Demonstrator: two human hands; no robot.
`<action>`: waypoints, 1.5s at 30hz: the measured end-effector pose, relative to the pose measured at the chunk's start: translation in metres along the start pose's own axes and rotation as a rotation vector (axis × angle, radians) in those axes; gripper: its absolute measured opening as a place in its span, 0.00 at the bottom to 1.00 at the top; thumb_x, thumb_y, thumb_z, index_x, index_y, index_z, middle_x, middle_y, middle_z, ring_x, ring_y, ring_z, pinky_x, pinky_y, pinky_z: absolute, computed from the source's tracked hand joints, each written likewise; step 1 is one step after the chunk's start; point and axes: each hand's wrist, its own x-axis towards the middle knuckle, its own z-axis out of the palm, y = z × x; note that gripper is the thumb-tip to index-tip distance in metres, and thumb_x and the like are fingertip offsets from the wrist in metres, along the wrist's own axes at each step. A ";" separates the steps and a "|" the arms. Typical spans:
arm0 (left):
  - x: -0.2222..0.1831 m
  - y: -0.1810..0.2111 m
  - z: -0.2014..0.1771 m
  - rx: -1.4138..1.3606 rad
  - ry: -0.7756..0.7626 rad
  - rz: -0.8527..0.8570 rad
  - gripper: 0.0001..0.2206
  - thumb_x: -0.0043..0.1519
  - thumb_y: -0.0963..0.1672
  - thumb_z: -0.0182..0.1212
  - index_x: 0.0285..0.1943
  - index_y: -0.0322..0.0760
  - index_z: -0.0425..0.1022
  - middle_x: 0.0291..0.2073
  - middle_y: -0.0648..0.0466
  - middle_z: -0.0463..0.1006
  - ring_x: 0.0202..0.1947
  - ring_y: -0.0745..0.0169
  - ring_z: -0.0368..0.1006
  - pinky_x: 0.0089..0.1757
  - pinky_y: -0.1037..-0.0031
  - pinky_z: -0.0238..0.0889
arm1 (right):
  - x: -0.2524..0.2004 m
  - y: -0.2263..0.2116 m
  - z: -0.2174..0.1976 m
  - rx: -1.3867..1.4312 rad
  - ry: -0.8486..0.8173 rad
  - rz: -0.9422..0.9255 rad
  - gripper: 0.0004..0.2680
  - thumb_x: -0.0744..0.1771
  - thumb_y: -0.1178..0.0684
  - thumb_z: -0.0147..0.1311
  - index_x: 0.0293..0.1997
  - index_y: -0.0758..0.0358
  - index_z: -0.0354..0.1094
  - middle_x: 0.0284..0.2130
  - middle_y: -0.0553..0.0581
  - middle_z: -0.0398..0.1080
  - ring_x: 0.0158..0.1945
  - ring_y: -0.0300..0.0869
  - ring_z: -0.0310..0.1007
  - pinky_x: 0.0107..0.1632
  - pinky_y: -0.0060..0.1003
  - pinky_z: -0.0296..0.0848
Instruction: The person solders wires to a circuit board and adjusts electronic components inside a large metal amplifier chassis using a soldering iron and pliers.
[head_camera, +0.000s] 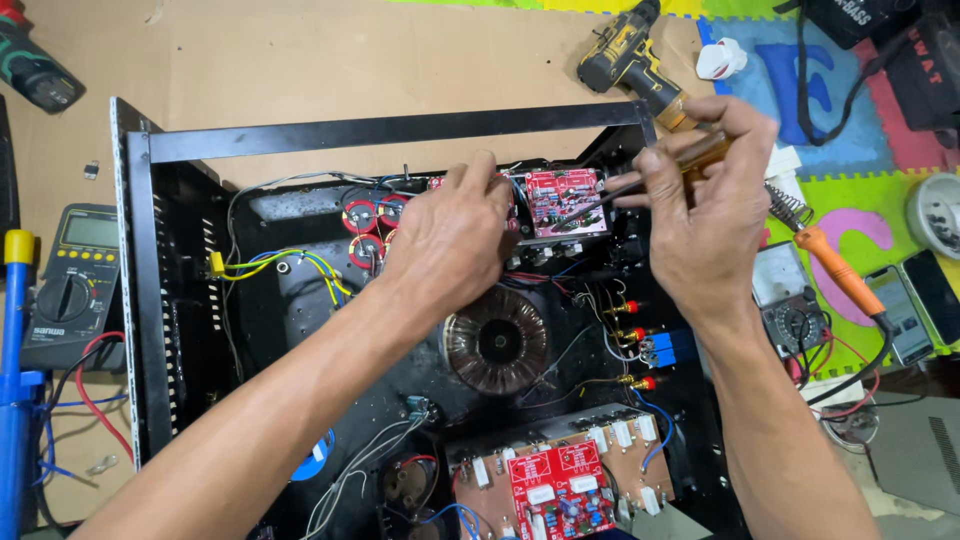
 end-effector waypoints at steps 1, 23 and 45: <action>0.002 0.002 0.004 0.003 0.002 0.001 0.11 0.49 0.38 0.60 0.41 0.33 0.72 0.45 0.46 0.68 0.42 0.42 0.71 0.26 0.53 0.70 | -0.002 -0.001 0.001 0.001 0.002 -0.003 0.11 0.75 0.65 0.46 0.60 0.66 0.45 0.39 0.64 0.60 0.36 0.54 0.80 0.40 0.41 0.86; 0.012 0.000 0.035 0.120 0.123 0.030 0.30 0.52 0.59 0.72 0.48 0.36 0.69 0.43 0.49 0.65 0.42 0.51 0.68 0.30 0.60 0.68 | -0.008 0.008 0.011 -0.080 -0.009 -0.035 0.07 0.73 0.63 0.48 0.52 0.69 0.50 0.40 0.65 0.61 0.37 0.50 0.82 0.41 0.36 0.84; 0.009 -0.001 0.034 0.192 0.109 0.043 0.31 0.54 0.62 0.68 0.49 0.38 0.68 0.44 0.50 0.64 0.44 0.54 0.67 0.31 0.64 0.68 | 0.054 -0.024 -0.026 -0.868 -0.764 -0.080 0.14 0.73 0.43 0.52 0.37 0.61 0.58 0.22 0.65 0.67 0.27 0.64 0.64 0.30 0.58 0.58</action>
